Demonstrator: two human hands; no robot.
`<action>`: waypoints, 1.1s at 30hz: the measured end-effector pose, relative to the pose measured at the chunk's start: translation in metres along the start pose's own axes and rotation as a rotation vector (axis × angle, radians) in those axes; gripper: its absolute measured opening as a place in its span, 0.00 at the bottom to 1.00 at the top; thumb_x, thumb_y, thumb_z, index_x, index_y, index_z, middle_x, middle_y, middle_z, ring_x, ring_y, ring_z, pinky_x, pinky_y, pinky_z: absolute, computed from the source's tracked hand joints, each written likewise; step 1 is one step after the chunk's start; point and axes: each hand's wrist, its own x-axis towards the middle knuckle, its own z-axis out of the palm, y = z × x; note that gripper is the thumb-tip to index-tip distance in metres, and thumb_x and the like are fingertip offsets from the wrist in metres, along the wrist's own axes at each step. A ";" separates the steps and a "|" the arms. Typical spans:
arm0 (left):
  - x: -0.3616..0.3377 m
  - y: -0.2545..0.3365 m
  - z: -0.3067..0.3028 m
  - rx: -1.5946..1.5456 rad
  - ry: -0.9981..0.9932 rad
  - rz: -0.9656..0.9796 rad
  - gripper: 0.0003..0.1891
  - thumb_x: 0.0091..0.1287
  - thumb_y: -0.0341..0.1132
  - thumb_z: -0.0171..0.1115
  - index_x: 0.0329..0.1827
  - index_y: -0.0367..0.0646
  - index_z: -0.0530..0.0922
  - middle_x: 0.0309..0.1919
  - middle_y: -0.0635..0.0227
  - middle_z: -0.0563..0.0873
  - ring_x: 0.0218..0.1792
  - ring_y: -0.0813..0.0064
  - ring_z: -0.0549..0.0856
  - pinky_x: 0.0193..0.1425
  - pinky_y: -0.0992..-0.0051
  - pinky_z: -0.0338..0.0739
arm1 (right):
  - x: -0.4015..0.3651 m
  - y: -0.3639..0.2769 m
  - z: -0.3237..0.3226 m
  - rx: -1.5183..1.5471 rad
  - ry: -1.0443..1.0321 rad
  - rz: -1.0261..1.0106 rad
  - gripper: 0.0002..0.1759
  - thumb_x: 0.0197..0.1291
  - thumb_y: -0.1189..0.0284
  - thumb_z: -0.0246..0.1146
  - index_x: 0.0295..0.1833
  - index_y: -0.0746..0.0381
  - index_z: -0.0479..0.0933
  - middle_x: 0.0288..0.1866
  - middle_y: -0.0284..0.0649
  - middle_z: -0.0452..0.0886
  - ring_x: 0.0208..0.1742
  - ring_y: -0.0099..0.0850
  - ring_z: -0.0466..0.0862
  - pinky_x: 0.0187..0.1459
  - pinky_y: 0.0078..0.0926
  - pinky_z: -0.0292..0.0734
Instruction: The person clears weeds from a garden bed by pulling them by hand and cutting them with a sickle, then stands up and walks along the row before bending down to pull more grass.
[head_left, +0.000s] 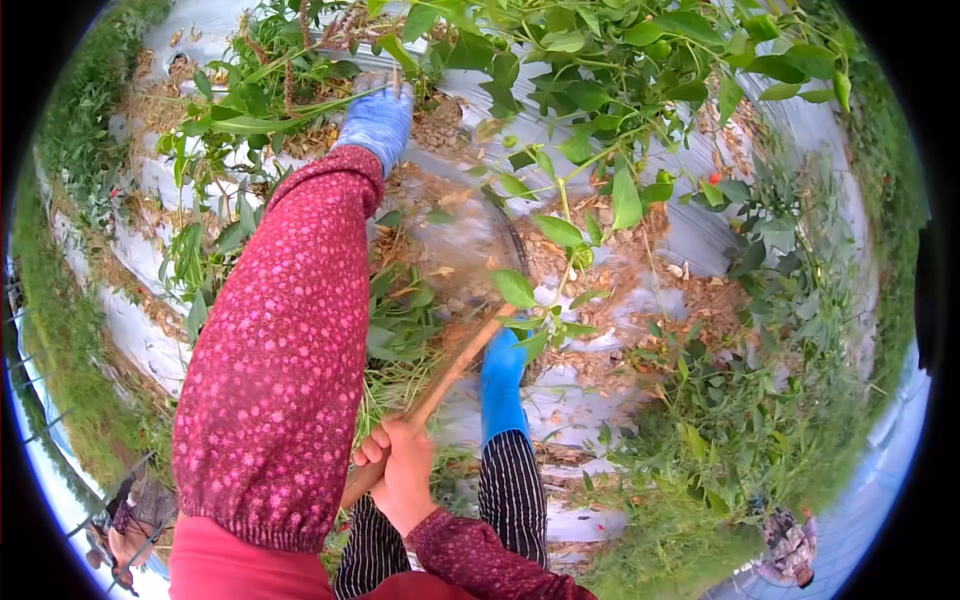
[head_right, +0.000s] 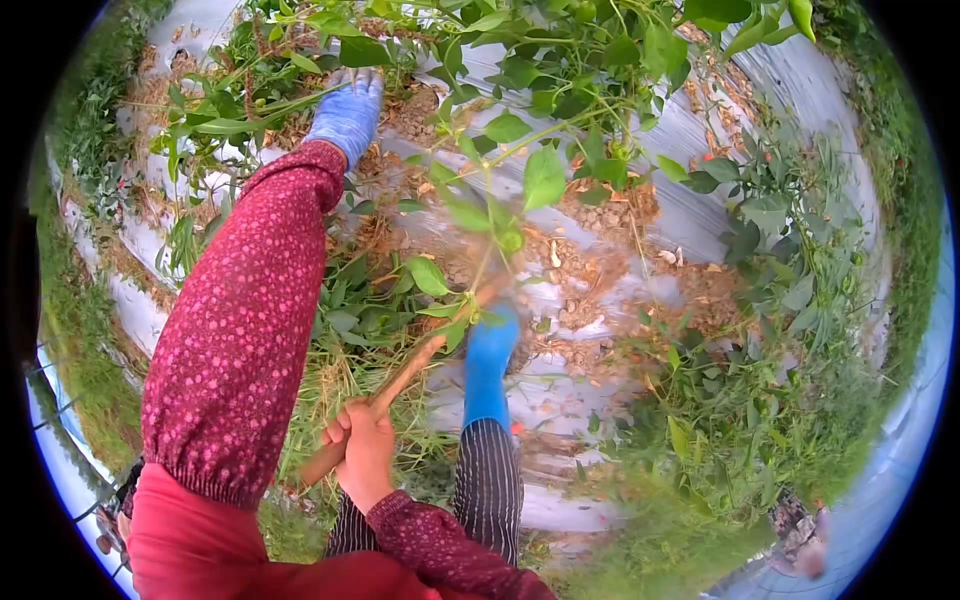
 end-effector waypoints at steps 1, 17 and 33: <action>-0.004 0.005 0.005 -0.004 -0.002 -0.001 0.24 0.65 0.31 0.51 0.65 0.37 0.63 0.64 0.53 0.69 0.68 0.61 0.65 0.74 0.64 0.55 | -0.001 -0.001 0.003 -0.002 0.004 -0.001 0.05 0.62 0.76 0.53 0.38 0.56 0.64 0.24 0.30 0.63 0.22 0.24 0.66 0.27 0.28 0.68; 0.008 -0.002 0.002 -0.366 -0.557 -0.245 0.17 0.65 0.32 0.52 0.56 0.42 0.77 0.50 0.54 0.83 0.51 0.57 0.83 0.54 0.58 0.76 | 0.004 0.004 0.005 0.101 -0.043 0.072 0.04 0.63 0.76 0.52 0.39 0.57 0.63 0.25 0.30 0.63 0.24 0.23 0.65 0.28 0.27 0.68; -0.115 0.057 -0.074 -0.295 -0.463 0.324 0.10 0.61 0.33 0.55 0.42 0.43 0.81 0.33 0.55 0.86 0.39 0.59 0.86 0.43 0.61 0.80 | 0.006 0.012 0.003 0.050 -0.052 -0.015 0.05 0.62 0.74 0.53 0.37 0.56 0.63 0.24 0.28 0.62 0.23 0.21 0.65 0.26 0.25 0.68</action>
